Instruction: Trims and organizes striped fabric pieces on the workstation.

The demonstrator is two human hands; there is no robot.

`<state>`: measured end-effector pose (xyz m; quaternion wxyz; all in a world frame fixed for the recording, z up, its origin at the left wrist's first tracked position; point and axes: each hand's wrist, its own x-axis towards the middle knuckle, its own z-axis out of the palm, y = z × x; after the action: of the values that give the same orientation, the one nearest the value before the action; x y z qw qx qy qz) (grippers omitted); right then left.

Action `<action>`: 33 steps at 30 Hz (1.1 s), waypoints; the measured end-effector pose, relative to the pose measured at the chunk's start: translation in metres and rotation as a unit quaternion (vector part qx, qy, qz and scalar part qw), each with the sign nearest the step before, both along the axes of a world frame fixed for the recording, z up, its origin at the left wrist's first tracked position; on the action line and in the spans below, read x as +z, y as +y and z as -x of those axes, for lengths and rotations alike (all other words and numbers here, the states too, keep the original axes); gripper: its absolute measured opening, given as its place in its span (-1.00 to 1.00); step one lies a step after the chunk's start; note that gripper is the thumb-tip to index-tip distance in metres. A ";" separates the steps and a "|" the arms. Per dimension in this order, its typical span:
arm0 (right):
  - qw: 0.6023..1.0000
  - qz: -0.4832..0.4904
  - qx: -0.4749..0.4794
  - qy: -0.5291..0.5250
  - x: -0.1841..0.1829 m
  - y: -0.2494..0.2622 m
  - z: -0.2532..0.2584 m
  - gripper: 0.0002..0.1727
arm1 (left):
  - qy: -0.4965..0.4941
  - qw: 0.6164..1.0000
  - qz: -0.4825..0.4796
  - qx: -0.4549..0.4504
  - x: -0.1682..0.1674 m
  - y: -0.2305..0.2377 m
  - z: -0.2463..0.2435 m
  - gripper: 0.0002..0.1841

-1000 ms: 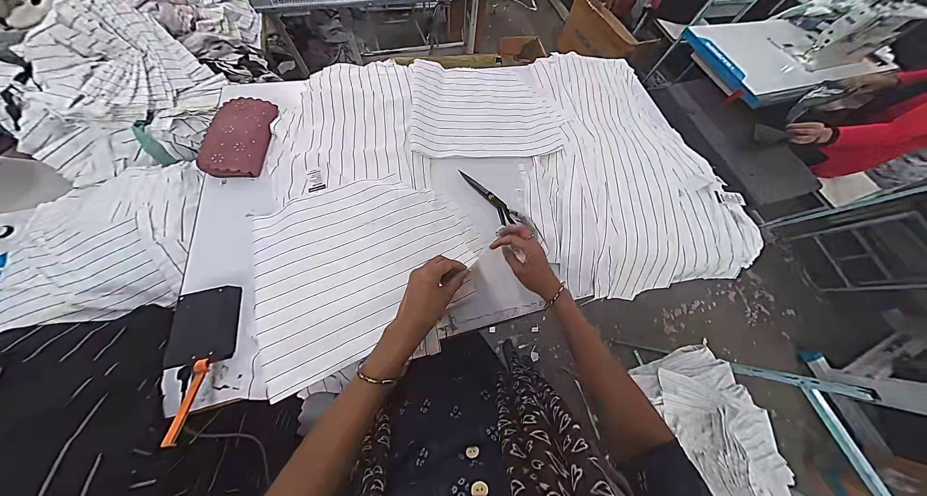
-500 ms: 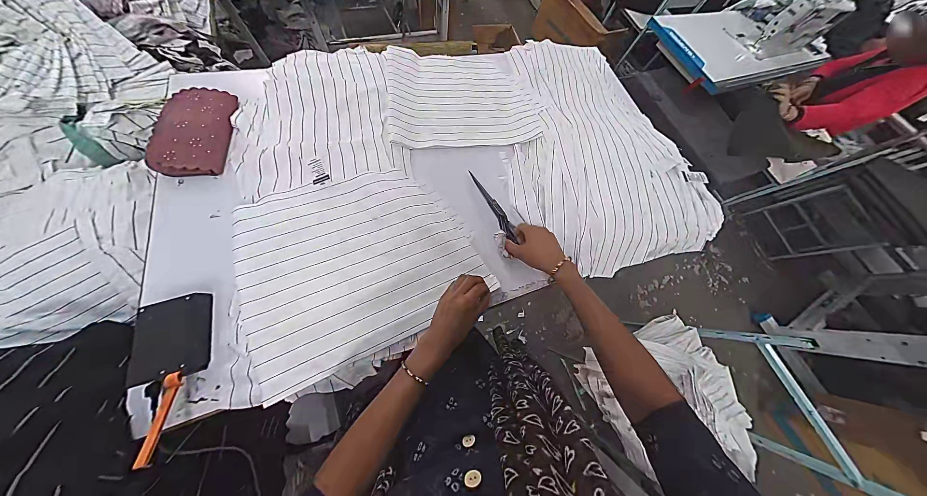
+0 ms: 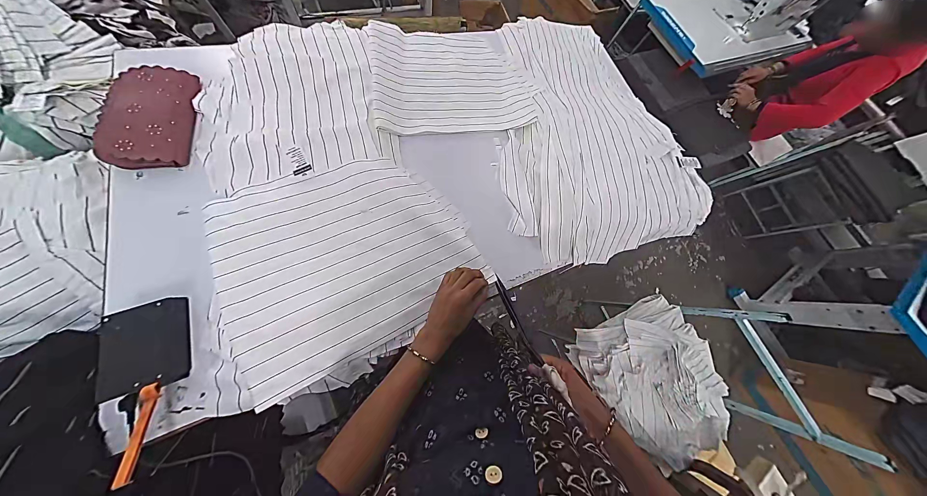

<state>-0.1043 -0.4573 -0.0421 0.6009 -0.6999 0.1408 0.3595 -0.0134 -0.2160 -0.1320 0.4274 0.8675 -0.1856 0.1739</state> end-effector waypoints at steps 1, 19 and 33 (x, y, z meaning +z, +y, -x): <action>1.000 -0.001 0.013 0.010 -0.004 0.002 -0.007 -0.86 | -0.004 1.000 0.001 0.000 0.000 0.001 0.000 -0.85; 0.985 0.124 0.118 -0.019 -0.015 0.001 -0.030 -0.69 | -0.012 1.000 0.010 -0.001 -0.001 0.001 0.001 -0.85; 0.984 0.110 0.140 -0.014 -0.012 0.009 -0.053 -0.70 | 0.011 1.000 0.025 -0.015 -0.002 0.003 0.000 -0.86</action>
<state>-0.0512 -0.4481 -0.0541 0.4658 -0.7796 0.0716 0.4125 -0.0134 -0.2128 -0.1340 0.4537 0.8555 -0.1892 0.1627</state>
